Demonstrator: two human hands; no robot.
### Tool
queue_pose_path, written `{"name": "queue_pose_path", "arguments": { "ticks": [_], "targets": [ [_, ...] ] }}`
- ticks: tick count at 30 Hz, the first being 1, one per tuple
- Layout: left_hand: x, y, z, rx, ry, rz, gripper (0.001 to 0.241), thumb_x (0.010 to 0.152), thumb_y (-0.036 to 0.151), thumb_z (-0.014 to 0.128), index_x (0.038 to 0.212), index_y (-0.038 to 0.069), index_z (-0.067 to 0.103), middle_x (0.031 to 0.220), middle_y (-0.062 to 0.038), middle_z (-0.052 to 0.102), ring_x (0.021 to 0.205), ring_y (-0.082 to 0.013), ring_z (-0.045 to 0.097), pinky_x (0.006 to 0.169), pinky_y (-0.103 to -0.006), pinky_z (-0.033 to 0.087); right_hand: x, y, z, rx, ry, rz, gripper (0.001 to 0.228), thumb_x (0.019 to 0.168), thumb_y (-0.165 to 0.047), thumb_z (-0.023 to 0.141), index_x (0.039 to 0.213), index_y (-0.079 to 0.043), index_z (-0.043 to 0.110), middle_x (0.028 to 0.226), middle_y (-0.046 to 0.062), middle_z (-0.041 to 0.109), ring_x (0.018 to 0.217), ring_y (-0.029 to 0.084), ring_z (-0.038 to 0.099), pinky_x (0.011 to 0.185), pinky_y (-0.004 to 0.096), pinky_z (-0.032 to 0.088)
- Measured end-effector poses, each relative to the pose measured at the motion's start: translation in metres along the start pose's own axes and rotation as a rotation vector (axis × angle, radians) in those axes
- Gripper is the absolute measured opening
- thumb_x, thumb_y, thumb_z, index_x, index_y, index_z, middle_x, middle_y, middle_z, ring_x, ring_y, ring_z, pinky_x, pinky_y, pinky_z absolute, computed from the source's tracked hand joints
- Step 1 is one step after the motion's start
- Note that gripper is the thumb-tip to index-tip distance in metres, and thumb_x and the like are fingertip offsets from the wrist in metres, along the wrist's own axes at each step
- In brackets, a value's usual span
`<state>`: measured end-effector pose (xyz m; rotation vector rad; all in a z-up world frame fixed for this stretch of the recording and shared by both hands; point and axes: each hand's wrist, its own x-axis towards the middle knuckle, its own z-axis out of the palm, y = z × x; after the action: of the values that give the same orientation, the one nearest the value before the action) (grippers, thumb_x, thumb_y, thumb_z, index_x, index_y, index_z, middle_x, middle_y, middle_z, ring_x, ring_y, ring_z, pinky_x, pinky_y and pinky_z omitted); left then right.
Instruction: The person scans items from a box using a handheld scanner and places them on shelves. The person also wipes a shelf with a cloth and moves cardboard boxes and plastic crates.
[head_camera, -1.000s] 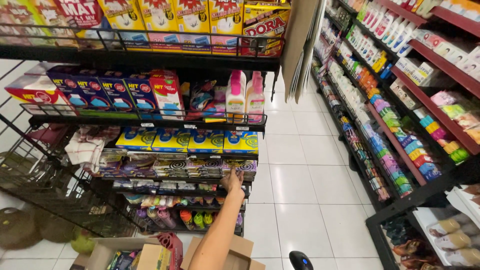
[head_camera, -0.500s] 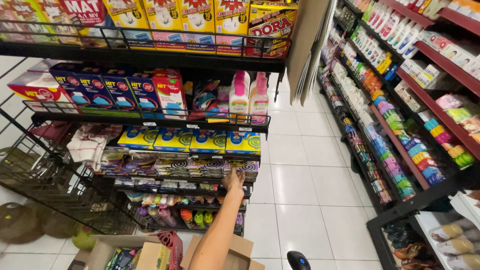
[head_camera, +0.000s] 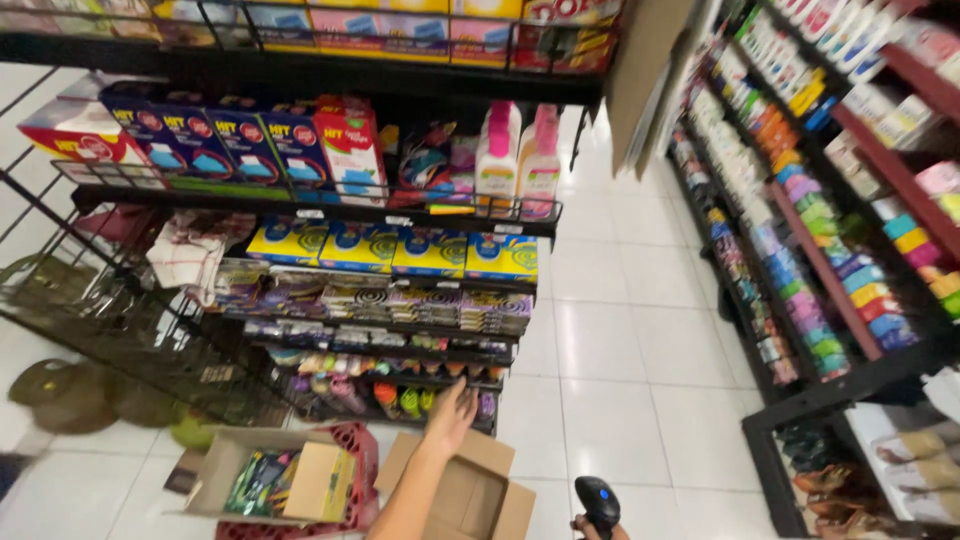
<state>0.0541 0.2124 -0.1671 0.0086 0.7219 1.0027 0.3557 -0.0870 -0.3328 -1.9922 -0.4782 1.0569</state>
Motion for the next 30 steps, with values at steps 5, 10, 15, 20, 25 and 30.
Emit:
{"name": "queue_pose_path", "arguments": {
  "ticks": [5, 10, 15, 20, 25, 30],
  "targets": [
    [-0.045, -0.008, -0.200, 0.020, 0.317, -0.046, 0.023, 0.091, 0.022, 0.071, 0.108, 0.008, 0.066, 0.105, -0.006, 0.070, 0.097, -0.0212, 0.067, 0.080, -0.0330, 0.055, -0.081, -0.093, 0.003, 0.086, -0.125, 0.070, 0.039, 0.082, -0.020, 0.077, 0.113, 0.003, 0.071, 0.092, 0.022, 0.082, 0.066, 0.026, 0.076, 0.061, 0.040, 0.060],
    [-0.111, 0.020, -0.280, -0.009, 0.508, -0.060, 0.021, 0.095, 0.027, 0.068, 0.110, 0.013, 0.066, 0.105, -0.002, 0.069, 0.092, -0.0178, 0.068, 0.077, -0.0323, 0.053, -0.124, -0.160, 0.036, -0.080, -0.170, 0.034, 0.041, 0.084, -0.030, 0.075, 0.110, 0.002, 0.073, 0.094, 0.013, 0.082, 0.072, 0.022, 0.076, 0.059, 0.036, 0.057],
    [-0.114, 0.051, -0.316, 0.112, 0.444, -0.087, 0.024, 0.095, 0.030, 0.058, 0.107, 0.012, 0.069, 0.098, -0.005, 0.075, 0.085, -0.0186, 0.068, 0.070, -0.0326, 0.055, -0.159, -0.211, 0.095, -0.283, -0.261, -0.079, 0.039, 0.087, -0.033, 0.073, 0.107, 0.000, 0.072, 0.086, 0.010, 0.081, 0.066, 0.019, 0.074, 0.059, 0.034, 0.058],
    [-0.133, 0.095, -0.364, 1.164, 0.302, -0.008, 0.031, 0.097, 0.040, 0.067, 0.095, 0.008, 0.067, 0.074, -0.007, 0.069, 0.063, -0.0195, 0.063, 0.059, -0.0357, 0.050, -0.198, -0.241, 0.164, -0.464, -0.377, -0.021, 0.046, 0.087, -0.040, 0.072, 0.115, -0.005, 0.067, 0.082, 0.012, 0.076, 0.065, 0.020, 0.070, 0.063, 0.035, 0.058],
    [-0.139, 0.171, -0.436, 1.868, 0.269, 0.008, 0.037, 0.094, 0.043, 0.068, 0.098, 0.006, 0.066, 0.096, -0.019, 0.073, 0.091, -0.0405, 0.069, 0.078, -0.0504, 0.055, -0.223, -0.094, 0.234, -0.827, -0.389, 0.162, 0.059, 0.091, -0.051, 0.073, 0.112, 0.004, 0.069, 0.086, 0.020, 0.078, 0.078, 0.029, 0.076, 0.075, 0.041, 0.058],
    [-0.146, 0.232, -0.488, 1.839, 0.214, 0.105, 0.026, 0.090, 0.035, 0.068, 0.092, 0.010, 0.067, 0.089, -0.014, 0.076, 0.087, -0.0375, 0.073, 0.081, -0.0472, 0.058, -0.286, -0.077, 0.260, -0.605, -0.179, 0.389, 0.061, 0.081, -0.050, 0.074, 0.116, 0.000, 0.075, 0.101, 0.023, 0.080, 0.097, 0.036, 0.077, 0.088, 0.044, 0.057]
  ]
}}
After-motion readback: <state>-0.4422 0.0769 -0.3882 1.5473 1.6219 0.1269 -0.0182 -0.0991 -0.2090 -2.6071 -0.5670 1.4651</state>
